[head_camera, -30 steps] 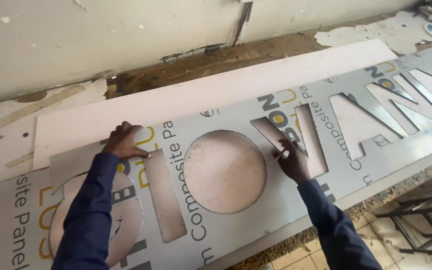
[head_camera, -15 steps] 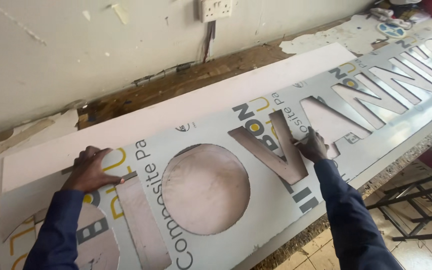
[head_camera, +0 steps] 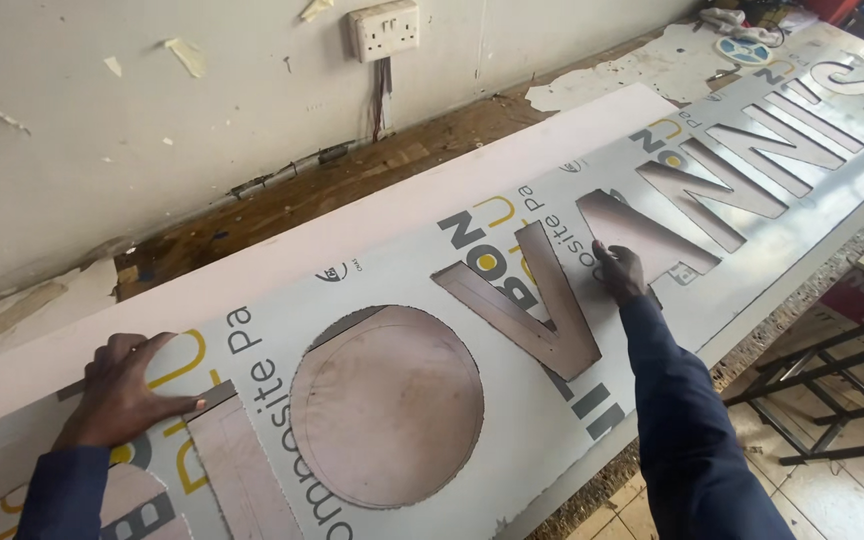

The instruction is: The person traces the outlines of large letters on a composite panel using a pencil. They then lift the panel and place it against the wall, revealing a second panel underneath with the transferred letter outlines. The person smooths the second panel and continues tracing the outlines.

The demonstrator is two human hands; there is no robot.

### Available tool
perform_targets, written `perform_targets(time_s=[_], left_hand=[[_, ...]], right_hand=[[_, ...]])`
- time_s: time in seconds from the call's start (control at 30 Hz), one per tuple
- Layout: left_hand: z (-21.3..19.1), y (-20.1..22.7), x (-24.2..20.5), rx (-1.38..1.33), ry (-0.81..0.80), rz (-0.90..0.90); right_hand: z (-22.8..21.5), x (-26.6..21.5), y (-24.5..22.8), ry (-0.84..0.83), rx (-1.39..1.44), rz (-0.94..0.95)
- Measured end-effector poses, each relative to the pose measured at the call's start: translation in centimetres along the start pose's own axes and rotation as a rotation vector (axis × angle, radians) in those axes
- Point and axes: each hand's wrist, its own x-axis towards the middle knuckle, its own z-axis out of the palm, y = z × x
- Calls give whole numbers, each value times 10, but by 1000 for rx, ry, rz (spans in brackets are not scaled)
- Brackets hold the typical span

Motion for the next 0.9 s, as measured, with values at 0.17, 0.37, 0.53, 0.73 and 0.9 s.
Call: perform_targets(time_s=[0.17, 0.37, 0.53, 0.73, 0.9], left_hand=[[-3, -2, -3, 11, 40, 24], [5, -46, -1, 55, 213, 31], [-13, -55, -16, 52, 200, -40], [-9, -66, -13, 160, 254, 42], [-27, -42, -19, 289, 371, 67]], right_hand=[[11, 7, -7, 68, -296, -19], [14, 73, 35, -68, -623, -358], [21, 30, 0, -79, -161, -49], [13, 19, -4, 225, -230, -417], [-4, -14, -41, 344, -74, -437]])
